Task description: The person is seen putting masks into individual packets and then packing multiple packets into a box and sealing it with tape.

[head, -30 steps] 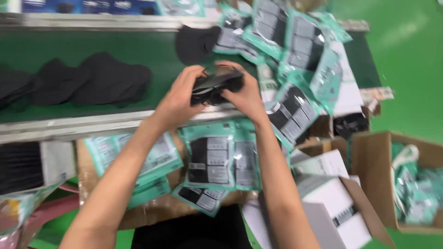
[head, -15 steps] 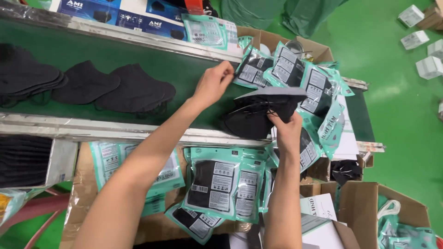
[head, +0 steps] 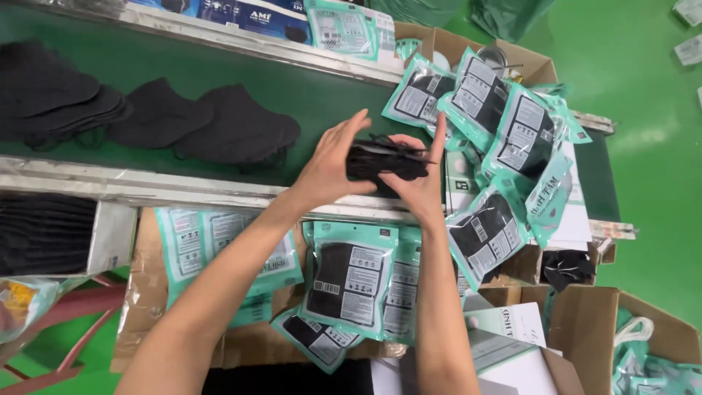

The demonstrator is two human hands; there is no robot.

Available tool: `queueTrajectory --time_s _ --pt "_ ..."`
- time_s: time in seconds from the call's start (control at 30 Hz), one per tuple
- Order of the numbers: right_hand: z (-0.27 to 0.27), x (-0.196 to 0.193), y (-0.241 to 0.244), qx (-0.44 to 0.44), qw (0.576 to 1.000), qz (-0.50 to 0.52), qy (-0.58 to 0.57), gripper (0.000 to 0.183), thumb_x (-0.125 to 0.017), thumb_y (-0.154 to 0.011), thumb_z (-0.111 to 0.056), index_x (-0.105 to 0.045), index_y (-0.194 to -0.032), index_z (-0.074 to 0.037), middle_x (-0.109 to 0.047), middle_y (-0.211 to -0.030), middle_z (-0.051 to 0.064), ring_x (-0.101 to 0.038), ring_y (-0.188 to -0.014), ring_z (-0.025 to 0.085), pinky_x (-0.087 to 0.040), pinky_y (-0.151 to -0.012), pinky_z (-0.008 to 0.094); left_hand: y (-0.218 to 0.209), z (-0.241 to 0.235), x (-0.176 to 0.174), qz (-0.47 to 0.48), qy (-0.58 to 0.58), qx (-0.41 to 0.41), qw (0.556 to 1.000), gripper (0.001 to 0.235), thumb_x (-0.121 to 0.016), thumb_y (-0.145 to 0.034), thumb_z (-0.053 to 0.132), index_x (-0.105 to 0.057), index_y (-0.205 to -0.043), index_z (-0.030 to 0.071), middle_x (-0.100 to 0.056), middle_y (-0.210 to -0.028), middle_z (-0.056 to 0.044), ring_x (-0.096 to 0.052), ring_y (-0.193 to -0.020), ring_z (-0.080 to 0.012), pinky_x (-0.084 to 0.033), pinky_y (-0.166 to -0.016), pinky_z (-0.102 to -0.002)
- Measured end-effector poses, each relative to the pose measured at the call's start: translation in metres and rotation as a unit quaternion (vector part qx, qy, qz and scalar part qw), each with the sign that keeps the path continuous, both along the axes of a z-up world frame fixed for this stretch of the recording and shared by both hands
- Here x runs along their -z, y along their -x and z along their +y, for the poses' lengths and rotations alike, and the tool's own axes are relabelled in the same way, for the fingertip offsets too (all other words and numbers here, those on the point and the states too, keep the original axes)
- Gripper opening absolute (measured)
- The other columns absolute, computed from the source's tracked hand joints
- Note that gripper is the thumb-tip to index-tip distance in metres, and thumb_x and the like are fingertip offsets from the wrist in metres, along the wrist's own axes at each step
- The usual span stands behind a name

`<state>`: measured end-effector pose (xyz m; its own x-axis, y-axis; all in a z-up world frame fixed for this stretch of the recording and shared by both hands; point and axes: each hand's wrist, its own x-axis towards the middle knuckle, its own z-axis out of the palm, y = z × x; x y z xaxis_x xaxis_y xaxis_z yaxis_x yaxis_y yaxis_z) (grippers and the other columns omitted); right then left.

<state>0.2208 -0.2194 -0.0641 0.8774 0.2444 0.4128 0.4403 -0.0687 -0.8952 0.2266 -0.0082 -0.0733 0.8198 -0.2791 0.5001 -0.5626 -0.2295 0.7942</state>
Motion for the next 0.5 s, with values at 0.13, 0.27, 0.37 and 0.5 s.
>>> queueTrajectory --time_s 0.13,0.27,0.37,0.5 --pt "-0.005 0.006 -0.001 -0.002 0.999 -0.01 -0.035 0.135 -0.087 -0.078 0.002 0.011 -0.168 -0.016 -0.063 -0.13 0.013 -0.065 -0.118 0.023 -0.055 -0.108 0.039 -0.008 -0.016 0.013 -0.097 0.008 -0.001 0.995 0.116 -0.094 -0.069 0.02 -0.023 -0.16 0.01 -0.061 -0.138 -0.017 -0.051 -0.134 -0.0372 -0.034 -0.117 -0.052" --pt "-0.014 0.02 0.0 0.059 0.991 -0.088 0.081 0.124 -0.081 -0.081 0.006 0.009 -0.166 -0.011 -0.065 -0.124 0.008 -0.065 -0.113 0.021 -0.048 -0.11 0.034 -0.028 -0.039 0.03 -0.005 0.066 0.018 0.998 0.104 -0.088 -0.074 0.014 -0.03 -0.16 0.016 -0.071 -0.126 -0.018 -0.065 -0.119 -0.0372 -0.05 -0.102 -0.046" --pt "-0.056 0.046 -0.003 0.098 0.994 -0.04 0.014 0.059 -0.06 -0.101 -0.008 -0.041 -0.156 0.001 -0.056 -0.145 0.011 -0.054 -0.134 0.023 -0.04 -0.124 0.037 -0.02 -0.069 0.02 -0.03 0.093 -0.101 0.99 0.09 -0.088 -0.075 0.011 -0.041 -0.151 0.019 -0.074 -0.109 -0.019 -0.074 -0.099 -0.0391 -0.059 -0.083 -0.044" --pt "-0.102 0.081 0.02 0.238 0.957 0.018 0.168 0.05 -0.051 -0.111 -0.029 -0.042 -0.149 0.002 -0.051 -0.151 0.021 -0.046 -0.141 0.034 -0.031 -0.123 0.045 0.029 -0.096 0.033 0.001 0.066 -0.13 0.989 0.081 -0.082 -0.08 0.016 -0.041 -0.149 0.015 -0.071 -0.104 -0.019 -0.071 -0.097 -0.0406 -0.056 -0.081 -0.049"
